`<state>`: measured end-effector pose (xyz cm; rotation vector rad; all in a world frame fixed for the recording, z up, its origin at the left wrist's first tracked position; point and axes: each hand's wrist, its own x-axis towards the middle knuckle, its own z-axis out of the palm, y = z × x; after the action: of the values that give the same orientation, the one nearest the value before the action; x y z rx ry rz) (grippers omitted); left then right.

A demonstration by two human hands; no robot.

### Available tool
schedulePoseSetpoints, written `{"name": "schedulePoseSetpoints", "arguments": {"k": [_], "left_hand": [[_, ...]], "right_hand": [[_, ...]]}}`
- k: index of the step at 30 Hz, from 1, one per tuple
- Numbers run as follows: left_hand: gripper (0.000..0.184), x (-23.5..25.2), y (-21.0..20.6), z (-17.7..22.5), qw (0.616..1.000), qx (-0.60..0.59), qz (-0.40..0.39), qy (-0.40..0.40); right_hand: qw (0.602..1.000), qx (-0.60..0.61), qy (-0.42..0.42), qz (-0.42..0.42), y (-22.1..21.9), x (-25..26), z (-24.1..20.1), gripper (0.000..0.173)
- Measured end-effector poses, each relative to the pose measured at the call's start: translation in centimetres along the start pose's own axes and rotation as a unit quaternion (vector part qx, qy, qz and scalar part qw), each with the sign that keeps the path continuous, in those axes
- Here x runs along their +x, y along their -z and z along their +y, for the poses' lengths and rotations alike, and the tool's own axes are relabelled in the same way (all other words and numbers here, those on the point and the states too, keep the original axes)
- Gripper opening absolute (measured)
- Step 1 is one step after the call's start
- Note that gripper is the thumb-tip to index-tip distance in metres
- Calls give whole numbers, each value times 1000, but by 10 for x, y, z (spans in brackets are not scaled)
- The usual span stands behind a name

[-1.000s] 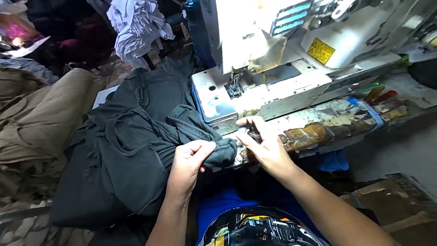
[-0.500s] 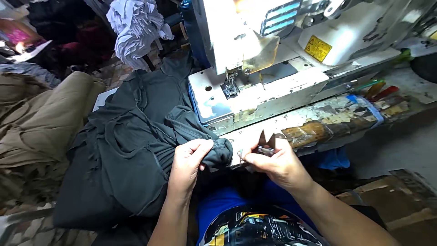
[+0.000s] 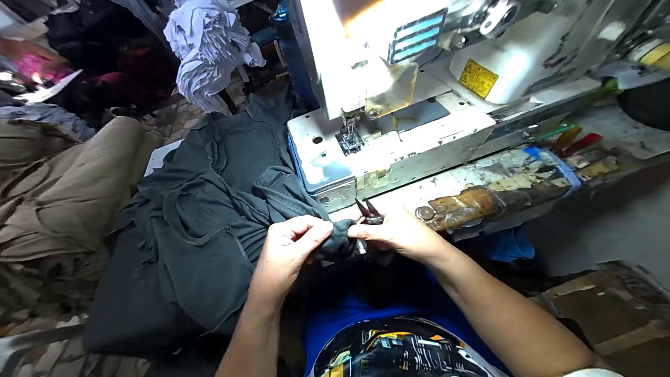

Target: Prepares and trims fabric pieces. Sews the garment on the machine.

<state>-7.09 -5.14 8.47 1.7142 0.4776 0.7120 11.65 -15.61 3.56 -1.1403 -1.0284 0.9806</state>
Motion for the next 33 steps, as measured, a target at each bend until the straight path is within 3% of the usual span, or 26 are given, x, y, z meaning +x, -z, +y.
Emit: {"name": "schedulePoseSetpoints", "arguments": {"k": [3, 5, 8, 10, 13, 17, 22, 28, 33], "left_hand": [[5, 7, 33, 16, 971, 225, 6, -85], [5, 16, 45, 21, 945, 301, 28, -122], [3, 37, 37, 22, 951, 266, 16, -155], [7, 53, 23, 23, 974, 189, -4, -127], [9, 76, 5, 27, 993, 104, -23, -58], [10, 99, 2, 34, 976, 209, -12, -55], [4, 112, 9, 35, 962, 259, -63, -56], [9, 115, 9, 28, 982, 190, -16, -6], [10, 138, -7, 18, 910, 405, -13, -91]], "right_hand": [[998, 59, -2, 25, 0, 0, 0, 3], [997, 62, 13, 49, -2, -1, -1, 3], [997, 20, 15, 68, -2, -6, -2, 5], [996, 17, 15, 83, -1, -10, -2, 10], [983, 157, 14, 90, 2, -14, 0, 7], [955, 285, -35, 69, 10, -6, 1, 17], [976, 189, -31, 104, 17, 4, 6, 6], [976, 183, -8, 120, 20, 3, 15, 6], [978, 165, -16, 125, 22, 8, 10, 14]]}}
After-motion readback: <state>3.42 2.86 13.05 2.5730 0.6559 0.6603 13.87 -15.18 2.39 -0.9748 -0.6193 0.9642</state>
